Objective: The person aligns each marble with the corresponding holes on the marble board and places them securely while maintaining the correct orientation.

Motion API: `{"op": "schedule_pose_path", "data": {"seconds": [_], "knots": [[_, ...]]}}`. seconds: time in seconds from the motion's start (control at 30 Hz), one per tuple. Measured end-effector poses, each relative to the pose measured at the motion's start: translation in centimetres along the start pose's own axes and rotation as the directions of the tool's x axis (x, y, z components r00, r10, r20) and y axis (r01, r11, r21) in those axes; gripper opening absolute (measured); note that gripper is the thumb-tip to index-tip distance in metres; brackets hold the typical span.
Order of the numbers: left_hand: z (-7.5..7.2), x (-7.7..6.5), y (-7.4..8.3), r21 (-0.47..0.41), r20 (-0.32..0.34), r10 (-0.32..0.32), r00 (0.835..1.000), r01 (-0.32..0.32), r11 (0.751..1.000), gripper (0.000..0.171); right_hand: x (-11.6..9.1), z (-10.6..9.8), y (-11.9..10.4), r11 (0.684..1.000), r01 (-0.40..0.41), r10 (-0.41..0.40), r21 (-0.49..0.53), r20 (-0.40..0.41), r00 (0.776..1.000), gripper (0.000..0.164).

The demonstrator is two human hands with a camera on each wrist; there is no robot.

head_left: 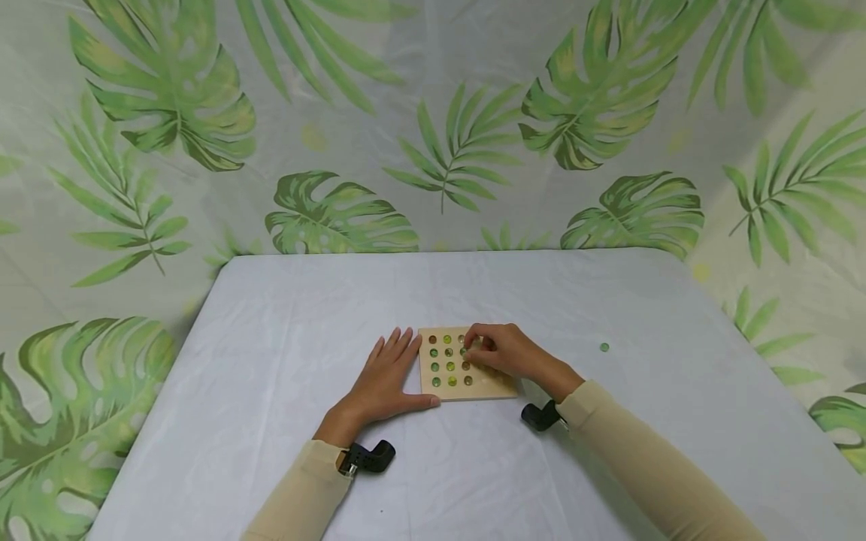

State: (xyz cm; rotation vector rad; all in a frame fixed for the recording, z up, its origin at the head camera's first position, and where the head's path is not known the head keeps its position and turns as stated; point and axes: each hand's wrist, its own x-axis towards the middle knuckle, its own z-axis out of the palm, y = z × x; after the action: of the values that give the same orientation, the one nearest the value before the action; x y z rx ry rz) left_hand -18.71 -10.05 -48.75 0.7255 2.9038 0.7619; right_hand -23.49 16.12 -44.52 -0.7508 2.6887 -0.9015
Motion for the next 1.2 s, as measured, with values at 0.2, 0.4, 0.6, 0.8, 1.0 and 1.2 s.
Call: {"op": "schedule_pose_path", "data": {"seconds": [0.2, 0.4, 0.6, 0.8, 1.0, 1.2], "knots": [[-0.1, 0.0, 0.1, -0.002, -0.002, 0.002, 1.000, -0.002, 1.000, 0.111, 0.0, 0.0, 0.1, 1.000, 0.006, -0.006, -0.002, 0.001, 1.000, 0.016], [0.0, 0.1, 0.0, 0.005, 0.007, -0.005, 1.000, 0.005, 1.000, 0.111, 0.0, -0.1, 0.1, 1.000, -0.002, 0.002, -0.009, 0.014, 1.000, 0.016], [-0.1, 0.0, 0.1, -0.002, 0.011, -0.001, 1.000, 0.001, 1.000, 0.111, 0.1, -0.2, 0.1, 1.000, -0.016, 0.016, -0.006, 0.024, 1.000, 0.014], [-0.2, 0.0, 0.1, -0.005, 0.009, -0.006, 1.000, 0.006, 1.000, 0.111, 0.2, -0.5, 0.1, 0.999, -0.035, 0.034, 0.022, 0.041, 0.999, 0.012], [-0.2, 0.0, 0.3, -0.010, 0.007, -0.011, 1.000, 0.011, 1.000, 0.112, 0.0, -1.2, 0.0, 0.996, -0.041, 0.036, 0.075, 0.064, 0.997, 0.012], [-0.3, 0.0, 0.3, -0.007, 0.005, -0.001, 1.000, 0.001, 1.000, 0.112, -1.0, -1.7, 0.1, 0.991, -0.017, 0.008, 0.136, 0.068, 0.998, 0.012]]}}
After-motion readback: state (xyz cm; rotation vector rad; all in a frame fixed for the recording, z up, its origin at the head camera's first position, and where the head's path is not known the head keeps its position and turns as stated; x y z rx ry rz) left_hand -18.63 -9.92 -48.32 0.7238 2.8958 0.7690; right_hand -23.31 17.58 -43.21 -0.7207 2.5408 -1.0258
